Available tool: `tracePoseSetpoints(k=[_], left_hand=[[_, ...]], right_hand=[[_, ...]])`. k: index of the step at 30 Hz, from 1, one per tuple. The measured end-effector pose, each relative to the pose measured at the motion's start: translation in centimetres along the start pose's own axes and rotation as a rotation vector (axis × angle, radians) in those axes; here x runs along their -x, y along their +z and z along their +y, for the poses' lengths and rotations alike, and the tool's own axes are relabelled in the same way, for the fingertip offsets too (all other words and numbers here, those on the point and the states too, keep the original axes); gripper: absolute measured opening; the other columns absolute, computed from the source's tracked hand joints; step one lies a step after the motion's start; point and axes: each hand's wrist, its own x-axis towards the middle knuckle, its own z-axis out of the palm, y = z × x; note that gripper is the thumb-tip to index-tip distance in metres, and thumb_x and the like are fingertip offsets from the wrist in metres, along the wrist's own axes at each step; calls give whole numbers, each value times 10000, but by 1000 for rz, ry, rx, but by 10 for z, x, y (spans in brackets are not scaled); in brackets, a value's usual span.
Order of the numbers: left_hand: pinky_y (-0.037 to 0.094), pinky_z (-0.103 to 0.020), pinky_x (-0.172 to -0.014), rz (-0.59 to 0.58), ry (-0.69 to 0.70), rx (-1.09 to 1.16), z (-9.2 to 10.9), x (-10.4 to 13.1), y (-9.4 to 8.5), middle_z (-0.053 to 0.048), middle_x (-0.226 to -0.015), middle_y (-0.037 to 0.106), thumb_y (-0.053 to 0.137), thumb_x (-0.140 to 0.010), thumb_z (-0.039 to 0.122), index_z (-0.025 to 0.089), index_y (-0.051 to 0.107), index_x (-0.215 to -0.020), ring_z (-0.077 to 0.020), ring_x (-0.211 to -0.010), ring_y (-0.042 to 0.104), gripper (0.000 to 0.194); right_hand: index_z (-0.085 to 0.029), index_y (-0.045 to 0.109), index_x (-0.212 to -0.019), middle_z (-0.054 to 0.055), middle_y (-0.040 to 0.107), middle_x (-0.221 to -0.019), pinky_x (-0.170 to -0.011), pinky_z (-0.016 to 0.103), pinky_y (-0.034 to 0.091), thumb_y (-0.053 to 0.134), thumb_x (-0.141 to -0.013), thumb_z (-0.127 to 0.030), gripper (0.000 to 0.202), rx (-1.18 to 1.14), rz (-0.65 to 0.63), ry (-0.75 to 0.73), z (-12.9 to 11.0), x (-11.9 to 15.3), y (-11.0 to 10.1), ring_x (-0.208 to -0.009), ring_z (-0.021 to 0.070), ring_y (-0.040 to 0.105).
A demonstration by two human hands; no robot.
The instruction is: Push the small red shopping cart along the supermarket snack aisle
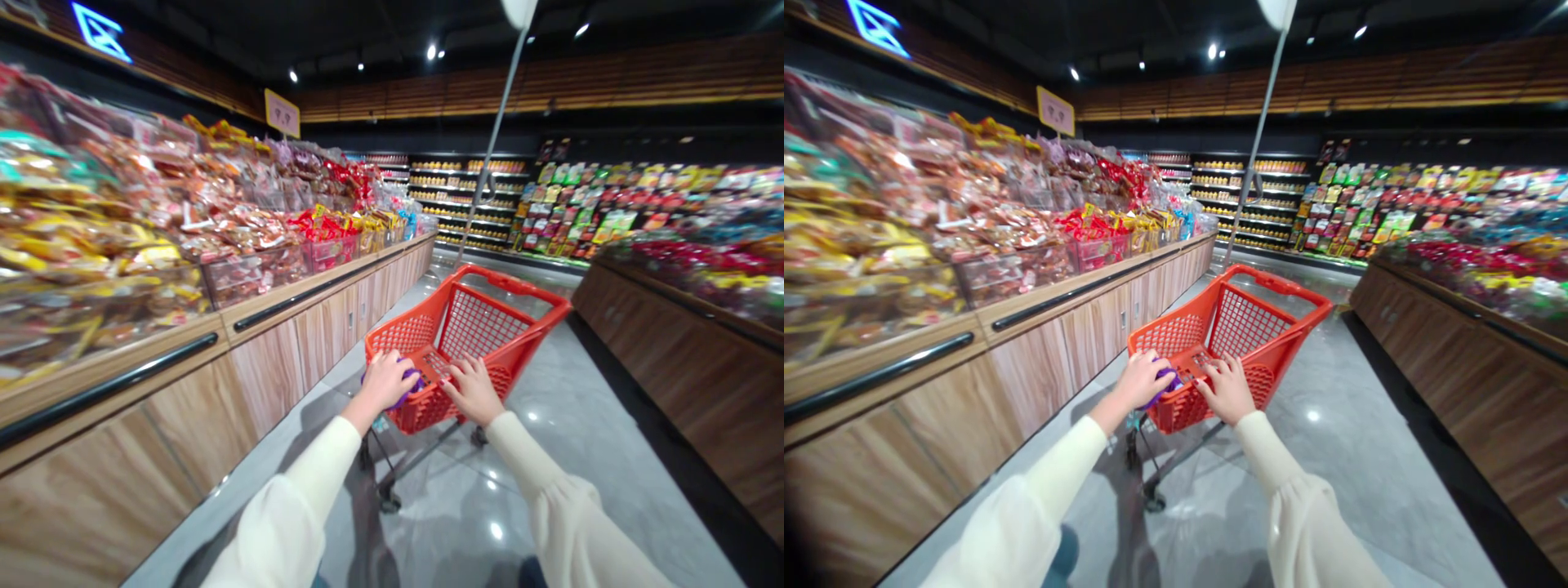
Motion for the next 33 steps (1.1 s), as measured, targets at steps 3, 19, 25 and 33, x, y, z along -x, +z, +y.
tracePoseSetpoints(k=[3,19,25,33], left_hand=[[379,-394,-981,26,-114,12,-14,-2,-3,-51,-981,605,455,-955,448,258,686,-1002,-213,-1000,570,303],[297,-459,-1089,-18,-162,61,-41,-2,-13,-35,-1030,626,425,-971,427,259,656,-1046,-204,-1056,573,295],[404,-381,-955,33,-253,-107,-16,-5,-7,-80,-1004,615,417,-969,433,227,660,-1028,-221,-969,598,324],[309,-479,-1068,-40,-307,-63,-37,-5,-19,-59,-1085,618,395,-977,457,267,637,-1082,-217,-1059,578,324]], right_hand=[[-243,668,-1132,76,625,-1245,-1118,581,209,422,-954,-490,391,0,11,14,-6,0,2,-1336,342,343],[-273,622,-1250,77,661,-1138,-993,376,296,384,-988,-409,379,156,52,56,0,-12,-15,-1112,244,503],[-280,690,-1036,51,675,-1079,-968,397,264,380,-992,-411,339,183,68,108,-11,-18,-3,-1061,237,495],[-298,593,-1289,62,662,-1179,-953,377,273,408,-979,-446,391,204,9,42,2,-21,-21,-1092,243,496]])
